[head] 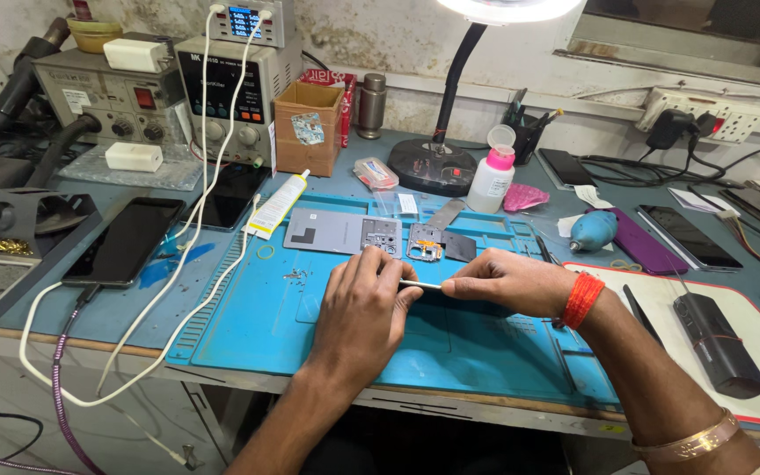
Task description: The person works on a disassembled smartphone on a repair mat, brushing its internal components and repositioning the board and battery, then fits the assembly back into the frame. They power the phone on to view the boot screen, then reopen it and continue handling the internal parts by hand.
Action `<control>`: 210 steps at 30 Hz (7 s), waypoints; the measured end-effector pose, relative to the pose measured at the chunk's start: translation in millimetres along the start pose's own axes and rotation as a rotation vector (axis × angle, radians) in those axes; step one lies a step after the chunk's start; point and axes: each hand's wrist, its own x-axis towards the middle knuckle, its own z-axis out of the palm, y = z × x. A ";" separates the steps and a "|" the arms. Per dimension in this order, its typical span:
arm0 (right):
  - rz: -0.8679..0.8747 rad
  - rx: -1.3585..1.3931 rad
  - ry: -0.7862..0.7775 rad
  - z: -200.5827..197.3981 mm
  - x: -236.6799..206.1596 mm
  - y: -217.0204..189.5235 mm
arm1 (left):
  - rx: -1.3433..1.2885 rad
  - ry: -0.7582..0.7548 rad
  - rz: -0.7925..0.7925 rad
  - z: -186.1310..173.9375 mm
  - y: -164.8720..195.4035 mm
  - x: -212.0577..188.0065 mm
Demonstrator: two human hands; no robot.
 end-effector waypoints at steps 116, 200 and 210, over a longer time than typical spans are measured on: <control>-0.272 1.054 0.611 83.0 -2.9 3.7 | -0.746 -0.135 -0.343 25.3 4.3 6.3; -0.318 1.238 0.533 84.4 -2.2 3.3 | -0.766 0.290 -0.297 34.1 -16.6 50.7; -0.267 1.196 0.550 83.6 -4.0 -1.9 | -0.995 0.499 -0.289 2.5 -42.8 23.6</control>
